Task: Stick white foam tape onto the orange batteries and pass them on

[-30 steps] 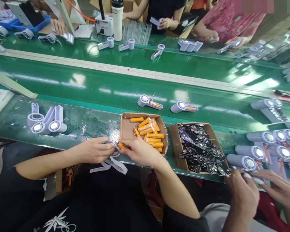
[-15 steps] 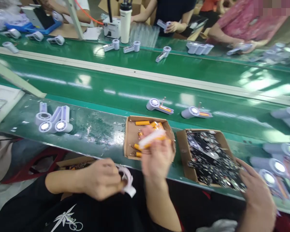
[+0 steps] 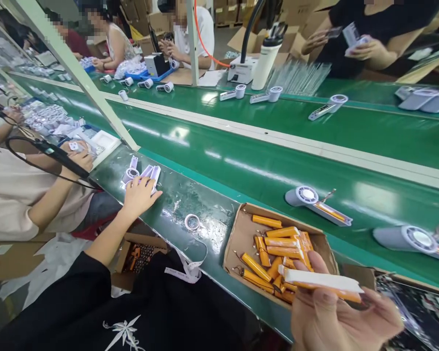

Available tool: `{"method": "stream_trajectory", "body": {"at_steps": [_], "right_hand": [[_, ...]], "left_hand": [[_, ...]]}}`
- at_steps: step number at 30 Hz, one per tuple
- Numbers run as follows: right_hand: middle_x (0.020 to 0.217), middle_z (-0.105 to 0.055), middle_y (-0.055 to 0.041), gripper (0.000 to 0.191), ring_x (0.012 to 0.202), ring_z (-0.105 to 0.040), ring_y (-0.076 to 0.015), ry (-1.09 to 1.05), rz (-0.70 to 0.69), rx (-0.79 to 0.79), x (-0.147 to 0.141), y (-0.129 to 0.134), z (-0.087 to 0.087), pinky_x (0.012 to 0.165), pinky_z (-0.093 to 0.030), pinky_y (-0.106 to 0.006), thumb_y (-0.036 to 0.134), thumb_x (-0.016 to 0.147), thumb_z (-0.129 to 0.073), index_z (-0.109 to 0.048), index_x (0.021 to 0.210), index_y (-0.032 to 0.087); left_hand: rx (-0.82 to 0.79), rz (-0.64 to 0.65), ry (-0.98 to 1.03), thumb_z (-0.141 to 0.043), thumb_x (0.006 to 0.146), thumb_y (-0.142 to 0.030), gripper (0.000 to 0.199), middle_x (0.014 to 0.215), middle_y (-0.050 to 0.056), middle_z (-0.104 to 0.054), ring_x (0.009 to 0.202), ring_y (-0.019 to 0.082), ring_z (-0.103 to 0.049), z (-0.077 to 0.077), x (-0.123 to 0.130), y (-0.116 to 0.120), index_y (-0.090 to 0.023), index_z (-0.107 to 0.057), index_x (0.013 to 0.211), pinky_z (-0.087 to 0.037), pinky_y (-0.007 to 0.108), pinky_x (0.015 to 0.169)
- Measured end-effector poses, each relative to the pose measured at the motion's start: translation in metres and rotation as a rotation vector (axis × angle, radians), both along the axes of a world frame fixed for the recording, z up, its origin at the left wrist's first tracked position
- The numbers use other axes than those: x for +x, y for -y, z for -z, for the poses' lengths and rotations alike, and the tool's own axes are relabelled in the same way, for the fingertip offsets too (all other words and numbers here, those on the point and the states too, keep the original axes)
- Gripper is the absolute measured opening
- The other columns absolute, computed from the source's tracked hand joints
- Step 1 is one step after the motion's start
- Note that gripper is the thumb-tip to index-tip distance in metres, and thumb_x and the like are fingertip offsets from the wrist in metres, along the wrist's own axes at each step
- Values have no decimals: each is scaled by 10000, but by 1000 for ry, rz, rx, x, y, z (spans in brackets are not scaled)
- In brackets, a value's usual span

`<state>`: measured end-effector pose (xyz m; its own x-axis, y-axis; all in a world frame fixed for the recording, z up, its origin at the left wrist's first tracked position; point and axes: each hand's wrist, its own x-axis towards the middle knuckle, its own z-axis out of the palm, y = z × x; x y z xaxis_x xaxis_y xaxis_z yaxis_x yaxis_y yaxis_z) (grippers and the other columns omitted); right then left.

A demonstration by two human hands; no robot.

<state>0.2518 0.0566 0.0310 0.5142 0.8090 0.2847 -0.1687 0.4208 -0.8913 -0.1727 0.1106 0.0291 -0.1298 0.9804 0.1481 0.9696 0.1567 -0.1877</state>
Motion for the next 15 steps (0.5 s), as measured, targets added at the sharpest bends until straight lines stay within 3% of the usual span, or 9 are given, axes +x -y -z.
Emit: {"method": "stream_trajectory", "body": {"at_steps": [4,6,9,12,15], "right_hand": [[1238,-733,91,452,867,-816,-190,44,76,40,20,15,6,733,-735,-409,188,757,-931,-615,1046,336],[1188,-747,59,517,852,-821,-211,37,135,35,31,30,8,751,-731,-442,207,735,-948,-525,1022,282],[1036,-770,44,613,880,-828,-265,-8,217,-42,50,54,12,756,-721,-470,244,694,-974,-452,1014,279],[961,-757,57,647,878,-830,-301,-27,343,-87,71,69,10,725,-714,-500,258,669,-984,-437,1016,293],[1015,-755,49,666,866,-830,-300,-8,425,-52,80,70,1,706,-710,-491,259,641,-997,-442,1006,290]], "left_hand": [[-188,-7,-74,-533,1030,-501,543,1331,273,-666,1280,443,-574,-16,-1,-24,-55,-706,1287,-494,510,1017],[-263,-51,-89,-517,1012,-563,625,1380,294,-641,1247,449,-615,-20,0,-28,-35,-711,1284,-508,510,1003],[-361,-70,-117,-452,1008,-581,645,1251,272,-714,1135,423,-690,-22,-7,-28,-58,-724,1267,-537,515,956],[-369,116,-172,-499,977,-447,450,1185,199,-746,1106,392,-690,-22,-7,-38,-157,-742,1222,-556,509,935],[-291,439,-147,-535,903,-208,365,1299,168,-690,1233,355,-606,-26,28,-71,-203,-733,1210,-564,467,954]]}}
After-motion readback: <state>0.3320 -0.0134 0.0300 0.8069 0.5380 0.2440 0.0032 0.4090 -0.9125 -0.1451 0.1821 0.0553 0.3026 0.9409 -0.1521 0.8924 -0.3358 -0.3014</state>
